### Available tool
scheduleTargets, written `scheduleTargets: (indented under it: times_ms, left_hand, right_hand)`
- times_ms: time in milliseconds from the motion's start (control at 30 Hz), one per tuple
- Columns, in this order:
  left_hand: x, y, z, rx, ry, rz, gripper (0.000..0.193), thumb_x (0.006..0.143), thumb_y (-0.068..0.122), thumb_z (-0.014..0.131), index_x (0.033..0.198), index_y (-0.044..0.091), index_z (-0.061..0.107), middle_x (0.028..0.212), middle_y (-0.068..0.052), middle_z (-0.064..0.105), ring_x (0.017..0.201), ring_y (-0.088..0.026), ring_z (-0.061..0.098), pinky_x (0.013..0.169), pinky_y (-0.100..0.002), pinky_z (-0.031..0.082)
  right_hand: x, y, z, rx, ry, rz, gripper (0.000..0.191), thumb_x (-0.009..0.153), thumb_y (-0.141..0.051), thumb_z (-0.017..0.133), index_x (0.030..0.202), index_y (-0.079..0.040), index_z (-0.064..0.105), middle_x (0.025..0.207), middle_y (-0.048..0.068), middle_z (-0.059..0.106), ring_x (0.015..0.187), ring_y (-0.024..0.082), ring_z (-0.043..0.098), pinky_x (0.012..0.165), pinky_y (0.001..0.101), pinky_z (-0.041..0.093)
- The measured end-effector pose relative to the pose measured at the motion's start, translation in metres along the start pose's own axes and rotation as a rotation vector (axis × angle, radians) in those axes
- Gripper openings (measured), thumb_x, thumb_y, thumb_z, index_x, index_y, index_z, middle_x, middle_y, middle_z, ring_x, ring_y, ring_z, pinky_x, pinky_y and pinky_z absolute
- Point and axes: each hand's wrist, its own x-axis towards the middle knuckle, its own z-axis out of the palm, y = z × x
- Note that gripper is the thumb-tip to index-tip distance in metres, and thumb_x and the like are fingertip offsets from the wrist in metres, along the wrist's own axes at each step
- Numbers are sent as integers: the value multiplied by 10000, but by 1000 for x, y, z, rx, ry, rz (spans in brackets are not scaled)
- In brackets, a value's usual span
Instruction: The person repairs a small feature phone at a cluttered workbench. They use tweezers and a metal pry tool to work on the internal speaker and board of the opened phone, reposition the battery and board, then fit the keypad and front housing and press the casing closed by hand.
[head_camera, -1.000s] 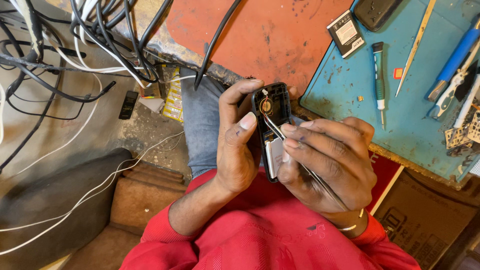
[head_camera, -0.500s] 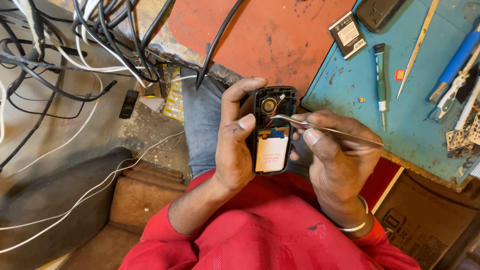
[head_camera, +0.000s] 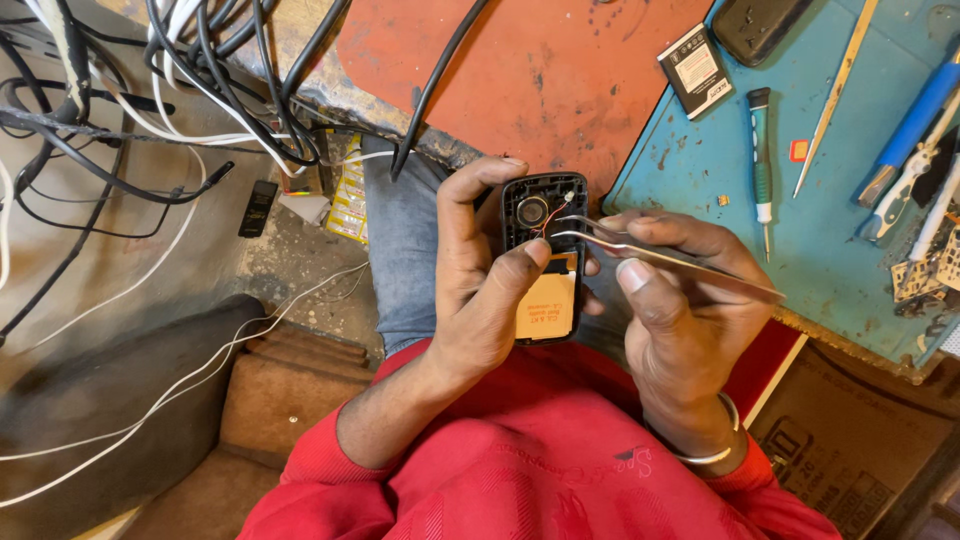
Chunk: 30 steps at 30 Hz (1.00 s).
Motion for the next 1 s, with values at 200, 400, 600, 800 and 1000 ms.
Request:
scheduleTargets:
  times_ms: [200,400,600,800,1000]
  left_hand:
    - [-1,-5,0,60,0,61,478,1122,34,518,1518,144,273,1368,-179,525,1059,-238,665,795,-428,658]
    - [-3,-3,4,178,21,137,388,1164,60,484,1487,139,284,1443,-220,557,1076,-198,652,832,-356,633]
    - [-5,-1,9,242,25,232,318,1210,73,470,1475,133,304,1426,-210,562,732,-56,510,697,-216,501]
    - [-6,-2,9,288,33,257,303,1207,71,456,1461,141,306,1470,-220,567,696,-45,462,655,-190,442]
    - [-6,3,12,260,38,225,321,1198,50,445,1469,139,298,1468,-223,572,703,-46,470,684,-206,484]
  right_hand:
    - [3,-1,7,-125,31,-123,171,1062,44,692,1213,88,626,1139,229,719,1028,239,728,976,329,573]
    - [-1,-9,18,-324,-6,-167,211,1027,55,714,1227,46,647,1140,190,728,1076,217,733,1010,320,592]
    - [-4,-14,26,-334,-16,-128,193,1056,65,723,1236,60,653,1180,186,726,1104,201,722,1018,298,576]
    - [-6,-18,31,-433,-9,-147,177,1052,38,729,1212,63,657,1148,169,726,1044,169,712,926,254,567]
    - [-1,-26,36,-543,16,-170,189,1026,-7,730,1187,51,650,1094,156,714,972,149,678,843,231,543]
